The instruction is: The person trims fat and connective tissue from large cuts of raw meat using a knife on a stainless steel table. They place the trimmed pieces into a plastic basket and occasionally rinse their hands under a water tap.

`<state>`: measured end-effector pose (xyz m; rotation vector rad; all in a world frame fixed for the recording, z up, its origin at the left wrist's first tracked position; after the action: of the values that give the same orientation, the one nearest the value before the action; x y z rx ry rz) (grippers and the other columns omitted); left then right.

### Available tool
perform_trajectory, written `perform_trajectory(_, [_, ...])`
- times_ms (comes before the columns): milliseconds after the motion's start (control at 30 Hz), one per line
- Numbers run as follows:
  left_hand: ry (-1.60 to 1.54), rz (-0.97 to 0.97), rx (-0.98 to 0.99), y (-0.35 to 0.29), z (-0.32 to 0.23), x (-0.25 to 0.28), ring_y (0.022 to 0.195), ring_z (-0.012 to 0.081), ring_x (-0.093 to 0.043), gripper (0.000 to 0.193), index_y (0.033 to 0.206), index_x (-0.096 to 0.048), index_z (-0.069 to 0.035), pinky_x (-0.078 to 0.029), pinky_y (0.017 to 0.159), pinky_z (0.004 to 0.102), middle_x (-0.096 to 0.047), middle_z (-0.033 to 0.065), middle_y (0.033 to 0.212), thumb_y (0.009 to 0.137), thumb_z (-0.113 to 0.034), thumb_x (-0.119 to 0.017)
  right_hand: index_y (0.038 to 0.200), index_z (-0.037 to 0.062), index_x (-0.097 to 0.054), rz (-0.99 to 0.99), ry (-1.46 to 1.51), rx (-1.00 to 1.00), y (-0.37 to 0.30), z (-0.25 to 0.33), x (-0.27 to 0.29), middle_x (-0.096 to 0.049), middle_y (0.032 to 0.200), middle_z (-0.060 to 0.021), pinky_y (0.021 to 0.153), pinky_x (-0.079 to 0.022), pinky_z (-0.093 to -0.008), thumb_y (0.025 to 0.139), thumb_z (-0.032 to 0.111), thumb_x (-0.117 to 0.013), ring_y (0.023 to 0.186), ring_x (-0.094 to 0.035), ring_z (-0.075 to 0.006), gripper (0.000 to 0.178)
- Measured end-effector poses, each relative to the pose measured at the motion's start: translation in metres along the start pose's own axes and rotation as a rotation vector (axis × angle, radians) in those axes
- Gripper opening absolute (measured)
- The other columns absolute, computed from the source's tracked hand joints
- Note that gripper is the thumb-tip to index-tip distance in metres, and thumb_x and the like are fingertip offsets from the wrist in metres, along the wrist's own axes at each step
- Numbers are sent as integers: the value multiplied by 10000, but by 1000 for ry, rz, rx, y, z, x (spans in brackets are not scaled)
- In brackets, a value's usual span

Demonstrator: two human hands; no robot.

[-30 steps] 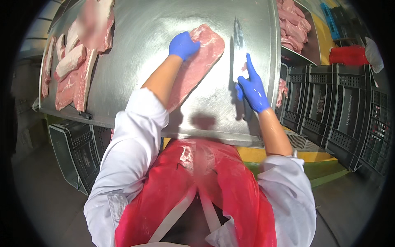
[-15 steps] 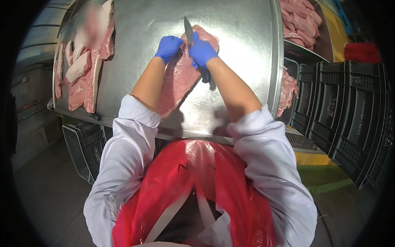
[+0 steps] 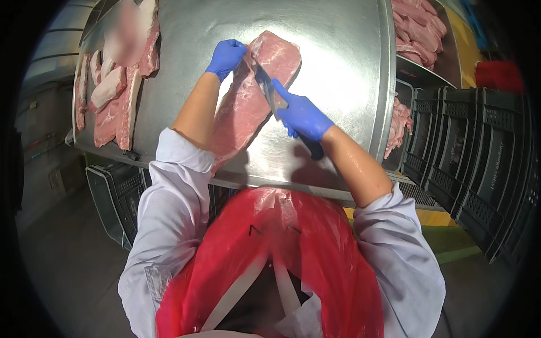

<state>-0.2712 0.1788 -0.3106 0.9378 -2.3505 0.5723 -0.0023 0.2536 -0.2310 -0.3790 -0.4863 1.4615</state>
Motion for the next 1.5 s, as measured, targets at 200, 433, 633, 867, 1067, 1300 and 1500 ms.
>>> perform_trajectory(200, [0,125,-53,4,-34,13,737,134,-623,158,843,-698,1,-504,687,307,-693,58,792,864,-155,-678,1633,202,-226,-100,-30,58,50,4,0,-584,695,-78,543,-539,-314,928,106,-498,537,-564,-140,761])
perform_trajectory(433, [-110,212,13,-4,-43,34,711,109,-573,168,860,-705,-10,-475,681,276,-696,39,840,878,-173,-669,1638,226,-194,8,-58,43,52,10,-3,-611,755,-97,553,-552,-333,937,179,-498,538,-581,-165,766])
perform_trajectory(633, [-245,190,-21,0,-38,62,747,103,-575,192,881,-699,10,-464,685,256,-717,76,891,902,-178,-665,1635,280,-198,129,-167,-15,-13,7,-15,-613,743,-84,553,-555,-325,971,220,-473,531,-595,-148,721])
perform_trajectory(867, [-306,190,-74,14,-29,85,752,103,-558,175,866,-689,-5,-458,706,264,-711,72,887,924,-164,-644,1626,264,-252,63,-336,8,28,16,-24,-677,867,-137,665,-565,-322,953,138,-482,642,-645,-157,722])
perform_trajectory(1067, [-185,112,-84,-4,-40,113,619,90,-504,204,741,-670,-78,-405,582,287,-600,-10,673,888,-218,-686,1637,251,-198,104,-306,-11,16,34,-40,-697,883,-130,719,-564,-336,971,183,-494,677,-646,-183,731])
perform_trajectory(1300, [-180,-22,-184,-16,-67,174,640,84,-517,142,822,-669,-81,-403,591,273,-636,6,734,920,-182,-654,1621,226,-274,104,-117,-110,-51,18,-53,-625,708,-44,537,-486,-282,969,122,-534,524,-515,-94,710])
perform_trajectory(1500, [-469,-46,-227,-80,20,189,732,138,-613,108,980,-604,-53,-509,713,328,-635,49,842,974,-159,-587,1624,248,-265,-236,94,-41,-92,0,-2,-572,641,-29,458,-461,-254,935,52,-549,461,-516,-86,771])
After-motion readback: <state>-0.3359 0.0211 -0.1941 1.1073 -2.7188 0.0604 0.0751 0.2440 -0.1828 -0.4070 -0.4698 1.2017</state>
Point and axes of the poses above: each hand's wrist, its own y-axis towards the middle knuckle, its own x-axis out of the back of the hand, z = x × y, the point moved 2 cm from there along y, towards the middle knuckle
